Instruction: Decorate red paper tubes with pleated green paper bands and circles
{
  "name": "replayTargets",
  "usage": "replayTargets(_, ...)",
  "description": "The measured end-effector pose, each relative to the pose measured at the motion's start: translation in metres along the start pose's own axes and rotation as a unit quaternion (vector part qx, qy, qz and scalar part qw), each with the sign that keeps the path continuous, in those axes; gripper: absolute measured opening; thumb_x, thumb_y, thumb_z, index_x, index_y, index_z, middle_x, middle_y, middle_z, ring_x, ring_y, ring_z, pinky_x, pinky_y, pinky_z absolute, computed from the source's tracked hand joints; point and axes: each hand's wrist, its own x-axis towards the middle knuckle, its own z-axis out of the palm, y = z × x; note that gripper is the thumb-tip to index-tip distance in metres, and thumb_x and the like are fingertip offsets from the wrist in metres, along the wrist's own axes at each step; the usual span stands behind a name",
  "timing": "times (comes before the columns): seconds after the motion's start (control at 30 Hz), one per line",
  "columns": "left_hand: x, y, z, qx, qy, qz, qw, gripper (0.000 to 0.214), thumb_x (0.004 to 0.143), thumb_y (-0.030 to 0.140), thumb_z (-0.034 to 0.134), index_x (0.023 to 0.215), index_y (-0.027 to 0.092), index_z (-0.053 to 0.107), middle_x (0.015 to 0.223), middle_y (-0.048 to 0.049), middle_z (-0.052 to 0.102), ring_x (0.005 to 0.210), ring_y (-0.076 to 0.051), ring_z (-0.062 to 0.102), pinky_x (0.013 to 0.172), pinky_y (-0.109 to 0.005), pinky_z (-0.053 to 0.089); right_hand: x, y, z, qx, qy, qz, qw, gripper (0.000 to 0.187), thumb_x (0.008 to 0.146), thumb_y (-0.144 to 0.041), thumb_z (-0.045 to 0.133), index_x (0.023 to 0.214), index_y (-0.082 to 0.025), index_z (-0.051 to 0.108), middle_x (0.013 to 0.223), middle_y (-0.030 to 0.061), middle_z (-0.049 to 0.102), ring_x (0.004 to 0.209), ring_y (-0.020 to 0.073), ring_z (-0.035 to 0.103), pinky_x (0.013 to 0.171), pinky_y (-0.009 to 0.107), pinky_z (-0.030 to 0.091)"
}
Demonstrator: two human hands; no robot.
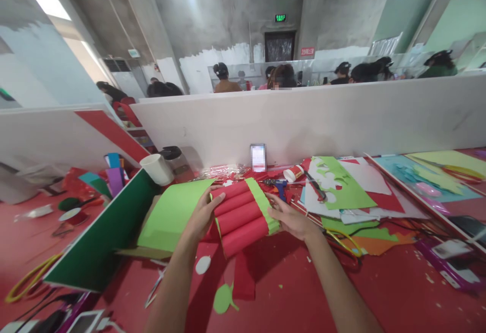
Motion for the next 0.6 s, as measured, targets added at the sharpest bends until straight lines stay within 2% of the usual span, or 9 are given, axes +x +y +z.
replayTargets(0.07, 0.004, -0.003, -0.002, -0.022, 0.034, 0.002, 0.999, 0.041, 0.068, 0.026, 0.081, 0.102, 0.02, 0.059, 0.088, -0.0052, 0.071, 0.079, -0.022, 0.071, 0.074, -0.032, 0.056, -0.002, -0.002, -0.001, 0.0, -0.001, -0.012, 1.0, 0.071, 0.083, -0.039, 0.07, 0.144, -0.039, 0.034, 0.129, 0.0061, 0.056, 0.1, 0.0214, 0.065, 0.077, 0.041, 0.06)
replayTargets(0.17, 0.009, -0.012, -0.003, -0.046, 0.096, 0.011, 0.994, 0.04, 0.067, 0.026, 0.081, 0.099, 0.022, 0.058, 0.08, -0.0025, 0.07, 0.072, -0.02, 0.07, 0.069, -0.032, 0.056, 0.0, -0.003, -0.001, -0.012, 0.025, -0.047, 0.999, 0.071, 0.082, -0.036, 0.072, 0.143, -0.04, 0.036, 0.126, 0.0051, 0.057, 0.101, 0.0202, 0.064, 0.081, 0.043, 0.059)
replayTargets(0.33, 0.012, -0.029, 0.001, -0.053, 0.149, 0.022, 0.987, 0.04, 0.067, 0.031, 0.08, 0.099, 0.022, 0.058, 0.062, 0.0064, 0.059, 0.048, -0.01, 0.058, 0.051, -0.021, 0.048, 0.025, 0.0, 0.001, -0.002, 0.126, -0.14, 0.982, 0.071, 0.081, -0.038, 0.071, 0.143, -0.036, 0.036, 0.113, 0.0038, 0.064, 0.084, 0.0192, 0.069, 0.078, 0.04, 0.06)
replayTargets(0.43, 0.01, -0.036, 0.008, -0.061, 0.168, 0.029, 0.984, 0.043, 0.064, 0.033, 0.08, 0.099, 0.023, 0.057, 0.062, 0.0091, 0.053, 0.044, -0.006, 0.051, 0.045, -0.017, 0.042, 0.037, 0.002, 0.0, 0.048, 0.173, -0.173, 0.968, 0.065, 0.081, -0.042, 0.07, 0.138, -0.033, 0.04, 0.112, 0.0038, 0.067, 0.085, 0.021, 0.07, 0.074, 0.039, 0.06)
replayTargets(0.53, 0.006, -0.044, 0.017, -0.071, 0.181, 0.055, 0.979, 0.047, 0.065, 0.033, 0.08, 0.104, 0.024, 0.057, 0.065, 0.0099, 0.048, 0.047, -0.004, 0.049, 0.045, -0.015, 0.042, 0.037, 0.005, 0.002, 0.095, 0.177, -0.162, 0.966, 0.056, 0.08, -0.045, 0.07, 0.129, -0.03, 0.047, 0.108, 0.0028, 0.07, 0.087, 0.0212, 0.07, 0.075, 0.037, 0.06)
replayTargets(0.6, 0.003, -0.05, 0.022, -0.071, 0.192, 0.081, 0.975, 0.05, 0.067, 0.035, 0.079, 0.11, 0.025, 0.056, 0.065, 0.0105, 0.043, 0.046, -0.004, 0.045, 0.046, -0.015, 0.042, 0.031, 0.008, 0.004, 0.096, 0.14, -0.119, 0.978, 0.049, 0.081, -0.048, 0.069, 0.122, -0.027, 0.053, 0.106, 0.0037, 0.071, 0.087, 0.0216, 0.071, 0.075, 0.036, 0.06)
